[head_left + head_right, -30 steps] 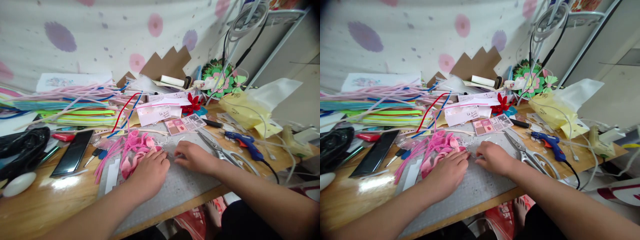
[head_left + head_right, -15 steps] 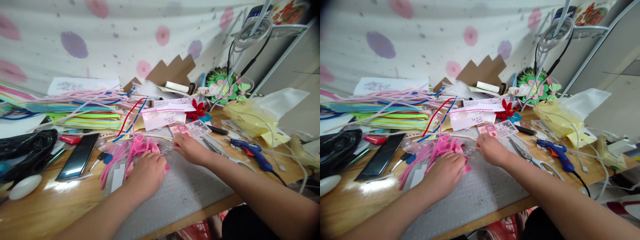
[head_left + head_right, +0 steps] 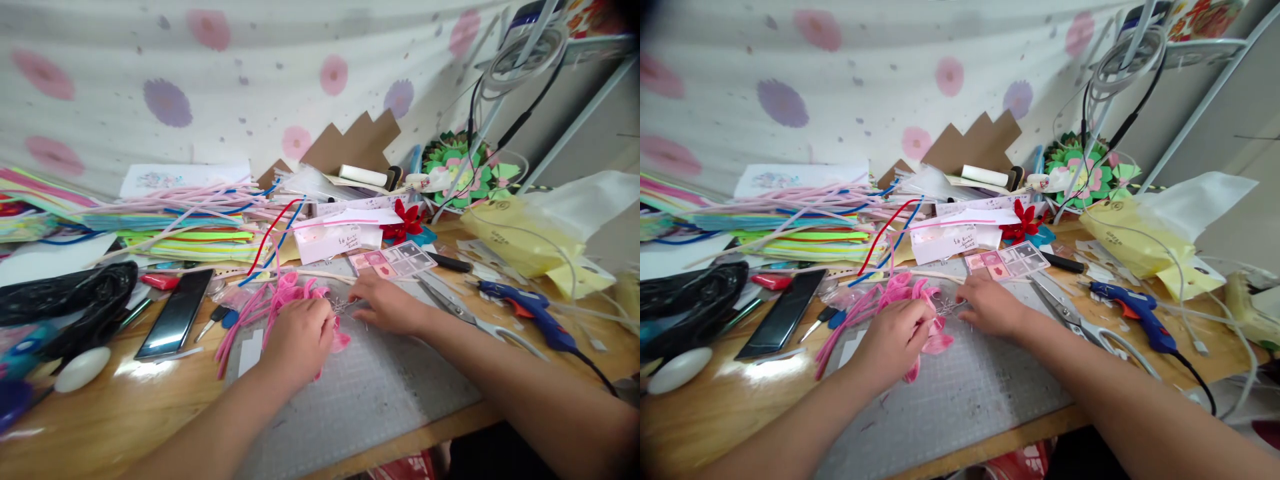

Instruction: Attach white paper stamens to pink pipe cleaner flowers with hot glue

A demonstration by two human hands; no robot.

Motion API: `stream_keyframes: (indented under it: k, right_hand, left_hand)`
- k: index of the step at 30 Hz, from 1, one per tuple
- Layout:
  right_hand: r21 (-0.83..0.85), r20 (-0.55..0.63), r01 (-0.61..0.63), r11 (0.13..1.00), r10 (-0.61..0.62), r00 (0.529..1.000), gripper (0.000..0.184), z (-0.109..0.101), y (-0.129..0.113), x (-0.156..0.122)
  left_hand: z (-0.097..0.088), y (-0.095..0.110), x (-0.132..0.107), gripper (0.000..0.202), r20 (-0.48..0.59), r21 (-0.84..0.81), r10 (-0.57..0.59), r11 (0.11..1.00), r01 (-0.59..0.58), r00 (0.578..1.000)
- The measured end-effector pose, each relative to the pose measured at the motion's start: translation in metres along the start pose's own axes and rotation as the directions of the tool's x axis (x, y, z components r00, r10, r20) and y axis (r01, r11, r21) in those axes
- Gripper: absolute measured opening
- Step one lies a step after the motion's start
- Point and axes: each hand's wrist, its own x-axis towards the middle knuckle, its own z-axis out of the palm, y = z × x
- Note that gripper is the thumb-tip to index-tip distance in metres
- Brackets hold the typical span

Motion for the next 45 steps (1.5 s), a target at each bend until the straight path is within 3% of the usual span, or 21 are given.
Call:
stream_keyframes:
  k: [3,7,10,13,15,20,24,26,28,33,39,42,45]
  right_hand:
    - [0.050,0.101,0.079,0.996,-0.084,0.991,0.021,-0.012,0.002,-0.006]
    - [0.071,0.171,0.124,0.990,-0.135,0.976,0.016,-0.015,0.001,-0.013]
    - [0.062,0.144,0.111,0.992,-0.119,0.982,0.012,-0.005,-0.001,-0.008]
    - [0.059,0.034,0.054,0.997,-0.056,0.998,0.010,0.007,-0.001,0.006]
    - [0.067,-0.050,0.010,0.998,-0.007,0.999,0.010,0.011,-0.001,0.015]
    - [0.147,-0.162,-0.033,0.989,0.057,0.985,0.016,-0.004,-0.014,0.010]
    - [0.422,-0.156,-0.091,0.902,0.171,0.973,0.013,-0.022,-0.039,-0.016]
    - [0.553,-0.119,-0.116,0.825,0.216,0.969,0.014,-0.025,-0.051,-0.027]
    - [0.589,-0.093,-0.113,0.800,0.206,0.974,0.014,-0.023,-0.060,-0.036]
    - [0.416,-0.141,-0.107,0.903,0.181,0.973,0.008,-0.010,-0.069,-0.056]
    - [0.249,-0.272,0.037,0.968,0.033,0.962,0.015,-0.003,-0.068,-0.071]
    - [0.264,-0.249,0.014,0.964,0.054,0.967,0.016,-0.004,-0.069,-0.075]
    - [0.304,-0.179,-0.062,0.951,0.121,0.976,0.015,-0.006,-0.071,-0.079]
  left_hand:
    - [0.001,-0.003,0.000,0.017,-0.063,-0.078,-0.063,0.995,0.058,0.996]
    - [0.000,0.001,-0.003,0.017,-0.071,-0.195,-0.083,0.978,0.068,0.994]
    - [0.000,0.010,-0.006,0.017,-0.054,-0.257,-0.079,0.964,0.063,0.995]
    - [0.002,0.017,-0.009,0.015,-0.019,-0.309,-0.114,0.946,0.102,0.993]
    - [0.005,0.016,-0.009,0.014,0.027,-0.425,-0.171,0.890,0.166,0.985]
    - [0.007,0.009,-0.005,0.014,0.118,-0.731,-0.306,0.617,0.291,0.945]
    - [0.003,0.012,-0.005,0.014,0.153,-0.810,-0.317,0.502,0.302,0.936]
    - [0.001,0.017,-0.008,0.014,0.126,-0.802,-0.291,0.532,0.270,0.948]
    - [0.000,0.022,-0.013,0.013,0.074,-0.771,-0.218,0.607,0.194,0.973]
    - [-0.001,0.037,-0.023,0.015,0.055,-0.692,-0.051,0.718,0.075,0.997]
    - [-0.002,0.040,-0.026,0.013,0.155,-0.713,-0.041,0.687,0.140,0.987]
    - [-0.001,0.039,-0.026,0.011,0.171,-0.740,-0.013,0.658,0.137,0.985]
    - [0.000,0.040,-0.026,0.010,0.147,-0.720,0.035,0.689,0.083,0.989]
